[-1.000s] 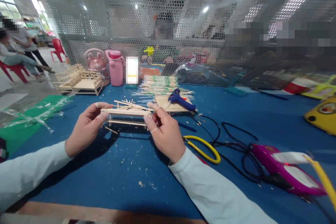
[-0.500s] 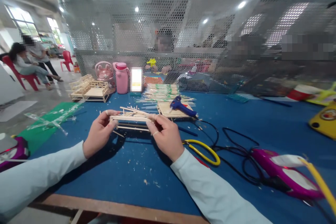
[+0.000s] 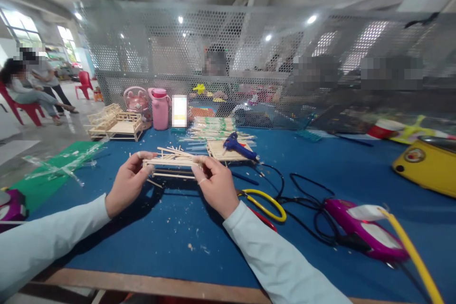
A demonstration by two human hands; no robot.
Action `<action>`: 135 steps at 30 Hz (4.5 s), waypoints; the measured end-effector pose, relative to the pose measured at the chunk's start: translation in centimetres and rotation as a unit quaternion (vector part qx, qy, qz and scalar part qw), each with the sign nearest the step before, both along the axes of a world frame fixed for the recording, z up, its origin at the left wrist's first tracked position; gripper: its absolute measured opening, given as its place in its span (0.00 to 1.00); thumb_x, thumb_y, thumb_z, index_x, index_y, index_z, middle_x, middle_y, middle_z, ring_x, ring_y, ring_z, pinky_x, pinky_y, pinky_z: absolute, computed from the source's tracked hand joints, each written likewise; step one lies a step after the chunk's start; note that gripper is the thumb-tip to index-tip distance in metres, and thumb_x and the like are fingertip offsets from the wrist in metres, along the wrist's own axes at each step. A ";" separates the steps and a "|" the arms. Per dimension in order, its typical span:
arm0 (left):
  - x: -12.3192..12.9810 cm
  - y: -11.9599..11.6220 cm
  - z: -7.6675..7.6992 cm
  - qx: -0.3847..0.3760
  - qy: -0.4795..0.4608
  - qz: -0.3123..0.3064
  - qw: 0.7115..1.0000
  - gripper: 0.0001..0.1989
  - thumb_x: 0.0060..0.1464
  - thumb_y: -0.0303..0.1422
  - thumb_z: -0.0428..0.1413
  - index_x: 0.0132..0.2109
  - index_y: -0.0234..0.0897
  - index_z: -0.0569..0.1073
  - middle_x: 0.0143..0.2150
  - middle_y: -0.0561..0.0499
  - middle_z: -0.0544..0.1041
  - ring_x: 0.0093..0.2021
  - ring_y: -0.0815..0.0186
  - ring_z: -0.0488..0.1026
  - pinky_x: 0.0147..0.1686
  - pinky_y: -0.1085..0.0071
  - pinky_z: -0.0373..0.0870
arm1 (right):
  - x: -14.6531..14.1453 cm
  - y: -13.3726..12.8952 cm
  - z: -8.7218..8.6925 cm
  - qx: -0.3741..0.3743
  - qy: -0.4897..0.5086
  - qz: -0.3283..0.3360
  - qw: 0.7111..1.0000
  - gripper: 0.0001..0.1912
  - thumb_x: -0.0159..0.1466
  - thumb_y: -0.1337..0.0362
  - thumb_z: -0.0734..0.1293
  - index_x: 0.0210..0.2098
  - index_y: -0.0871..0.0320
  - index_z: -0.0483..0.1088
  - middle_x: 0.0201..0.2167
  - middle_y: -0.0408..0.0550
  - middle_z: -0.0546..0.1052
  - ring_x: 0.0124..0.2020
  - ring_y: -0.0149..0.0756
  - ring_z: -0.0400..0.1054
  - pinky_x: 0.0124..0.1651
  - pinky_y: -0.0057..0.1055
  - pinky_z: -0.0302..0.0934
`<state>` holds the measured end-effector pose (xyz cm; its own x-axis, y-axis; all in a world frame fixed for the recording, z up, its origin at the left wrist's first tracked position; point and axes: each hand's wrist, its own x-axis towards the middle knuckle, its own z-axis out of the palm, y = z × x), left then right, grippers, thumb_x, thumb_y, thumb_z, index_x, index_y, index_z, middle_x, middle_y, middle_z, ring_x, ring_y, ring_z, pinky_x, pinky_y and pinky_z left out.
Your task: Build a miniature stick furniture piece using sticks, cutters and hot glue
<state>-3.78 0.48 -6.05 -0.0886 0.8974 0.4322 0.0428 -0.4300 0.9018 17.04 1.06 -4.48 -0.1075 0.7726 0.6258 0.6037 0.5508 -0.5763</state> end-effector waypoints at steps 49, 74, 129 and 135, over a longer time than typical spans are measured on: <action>-1.3 0.3 0.6 -0.111 -0.196 -0.021 0.974 0.13 0.52 0.40 0.51 0.43 0.38 0.65 0.38 0.49 0.76 0.40 0.67 0.74 0.37 0.72 0.70 | 2.5 -0.4 1.3 -0.150 0.009 0.131 0.980 0.14 0.48 0.65 0.69 0.35 0.59 0.69 0.23 0.40 0.70 0.23 0.27 0.62 0.28 0.27 0.60; -5.5 3.7 0.4 0.024 0.620 -0.121 0.775 0.10 0.54 0.30 0.48 0.35 0.33 0.75 0.36 0.44 0.75 0.37 0.62 0.71 0.39 0.69 0.67 | 0.6 0.1 -0.5 -0.422 0.229 0.089 0.873 0.21 0.43 0.57 0.71 0.23 0.55 0.54 0.09 0.29 0.58 0.09 0.20 0.49 0.11 0.18 0.40; -3.2 0.3 -0.9 0.126 0.369 -0.170 0.905 0.34 0.53 0.48 0.51 0.61 0.36 0.54 0.65 0.35 0.53 0.65 0.51 0.51 0.61 0.52 0.51 | 11.0 -3.5 -0.2 -0.125 -0.398 -0.033 0.908 0.22 0.59 0.67 0.57 0.52 0.57 0.69 0.55 0.56 0.69 0.58 0.45 0.62 0.58 0.43 0.59; -3.2 0.5 -1.4 0.061 0.321 -0.176 0.929 0.41 0.52 0.53 0.50 0.65 0.38 0.46 0.68 0.37 0.47 0.68 0.50 0.43 0.64 0.49 0.44 | 4.4 -2.5 3.4 -0.135 -0.309 0.047 0.940 0.27 0.59 0.52 0.62 0.54 0.57 0.64 0.52 0.56 0.72 0.52 0.47 0.67 0.52 0.41 0.62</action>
